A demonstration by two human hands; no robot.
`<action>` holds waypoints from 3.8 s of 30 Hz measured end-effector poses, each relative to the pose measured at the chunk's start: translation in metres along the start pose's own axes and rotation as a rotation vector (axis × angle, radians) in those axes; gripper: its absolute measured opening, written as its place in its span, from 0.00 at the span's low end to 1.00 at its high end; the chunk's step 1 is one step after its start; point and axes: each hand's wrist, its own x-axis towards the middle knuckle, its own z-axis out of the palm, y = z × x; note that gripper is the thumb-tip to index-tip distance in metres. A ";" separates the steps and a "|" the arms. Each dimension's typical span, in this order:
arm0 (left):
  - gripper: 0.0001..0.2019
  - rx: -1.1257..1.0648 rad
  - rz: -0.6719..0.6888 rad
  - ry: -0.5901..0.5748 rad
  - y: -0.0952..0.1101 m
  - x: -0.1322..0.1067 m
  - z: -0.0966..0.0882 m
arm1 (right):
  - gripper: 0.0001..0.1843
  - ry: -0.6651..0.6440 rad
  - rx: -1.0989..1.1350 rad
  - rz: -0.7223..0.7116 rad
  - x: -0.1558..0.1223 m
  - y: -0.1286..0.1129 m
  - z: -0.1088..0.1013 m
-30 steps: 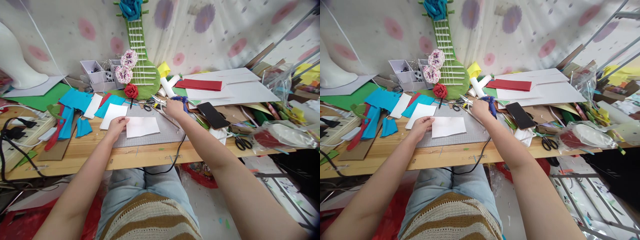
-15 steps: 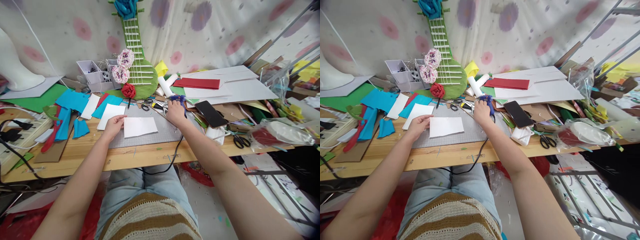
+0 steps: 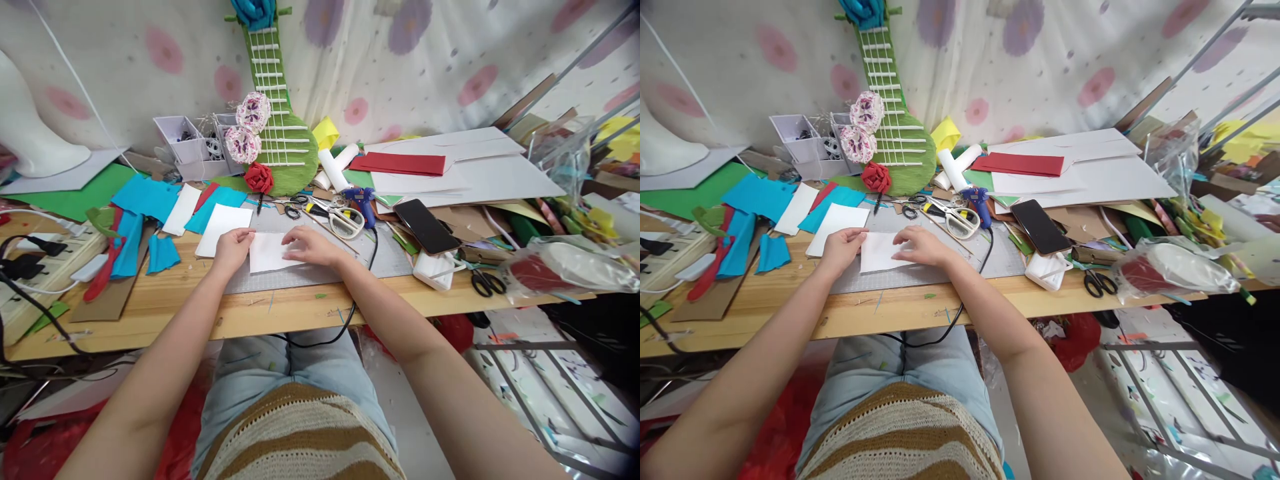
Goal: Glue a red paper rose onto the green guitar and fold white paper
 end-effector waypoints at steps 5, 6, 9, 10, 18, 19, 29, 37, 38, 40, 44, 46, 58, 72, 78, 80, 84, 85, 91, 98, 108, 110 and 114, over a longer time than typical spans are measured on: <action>0.14 0.052 0.035 0.013 -0.008 0.005 -0.001 | 0.23 -0.126 -0.147 -0.091 -0.012 -0.004 -0.006; 0.14 0.050 0.025 0.016 -0.008 0.005 -0.001 | 0.23 -0.129 -0.188 -0.099 -0.013 -0.006 -0.006; 0.13 0.017 -0.017 0.028 -0.004 0.005 0.000 | 0.22 -0.133 -0.269 -0.111 -0.013 -0.011 -0.005; 0.13 0.012 -0.025 0.032 -0.003 0.004 0.001 | 0.21 -0.131 -0.284 -0.111 -0.012 -0.012 -0.004; 0.18 -0.004 -0.111 0.030 0.016 -0.004 0.002 | 0.17 -0.040 -0.211 -0.075 -0.013 -0.008 0.001; 0.21 -0.013 -0.115 0.007 0.019 -0.006 0.002 | 0.16 0.008 -0.173 -0.034 -0.013 -0.004 0.001; 0.21 -0.133 -0.023 -0.082 0.028 -0.016 0.001 | 0.29 0.281 0.358 0.357 -0.002 0.028 0.000; 0.23 -0.187 -0.081 -0.073 0.028 -0.014 0.000 | 0.25 0.305 0.690 0.528 0.001 0.027 0.001; 0.23 -0.184 -0.080 -0.075 0.028 -0.014 0.000 | 0.23 0.313 0.726 0.533 0.002 0.027 0.002; 0.24 -0.180 -0.083 -0.092 0.030 -0.014 -0.001 | 0.19 0.330 0.815 0.538 0.004 0.026 0.003; 0.25 -0.197 -0.111 -0.145 0.031 -0.015 -0.002 | 0.17 0.364 0.924 0.552 0.006 0.022 0.003; 0.25 -0.222 -0.117 -0.156 0.031 -0.014 -0.002 | 0.18 0.360 0.924 0.556 0.005 0.021 0.003; 0.25 -0.092 -0.227 -0.085 0.039 -0.011 -0.001 | 0.36 0.317 0.666 0.412 -0.008 0.018 -0.011; 0.31 0.460 0.425 -0.408 0.024 -0.015 -0.028 | 0.10 0.228 0.382 0.279 -0.017 0.021 0.006; 0.28 0.753 0.641 -0.488 0.021 -0.017 -0.032 | 0.05 0.268 0.601 0.371 -0.017 0.029 0.011; 0.29 0.742 0.655 -0.521 0.024 -0.020 -0.033 | 0.06 0.280 0.655 0.388 -0.018 0.030 0.010; 0.29 0.687 0.607 -0.542 0.030 -0.028 -0.035 | 0.09 0.284 0.735 0.413 -0.018 0.029 0.009; 0.28 0.679 0.577 -0.533 0.031 -0.030 -0.034 | 0.09 0.281 0.746 0.419 -0.018 0.028 0.009; 0.12 0.641 0.300 -0.318 0.023 -0.025 -0.022 | 0.11 0.246 0.670 0.471 -0.019 0.018 0.006; 0.10 0.722 0.228 -0.253 0.028 -0.012 -0.014 | 0.14 0.255 0.351 0.597 -0.014 0.014 0.001; 0.10 0.827 0.214 -0.066 0.028 -0.006 0.005 | 0.17 0.300 0.042 0.690 -0.004 0.007 0.010; 0.11 0.826 0.217 -0.040 0.026 -0.007 0.008 | 0.18 0.313 -0.001 0.679 -0.007 0.003 0.013; 0.12 0.847 0.213 -0.004 0.023 -0.008 0.011 | 0.19 0.315 -0.091 0.670 -0.008 -0.001 0.017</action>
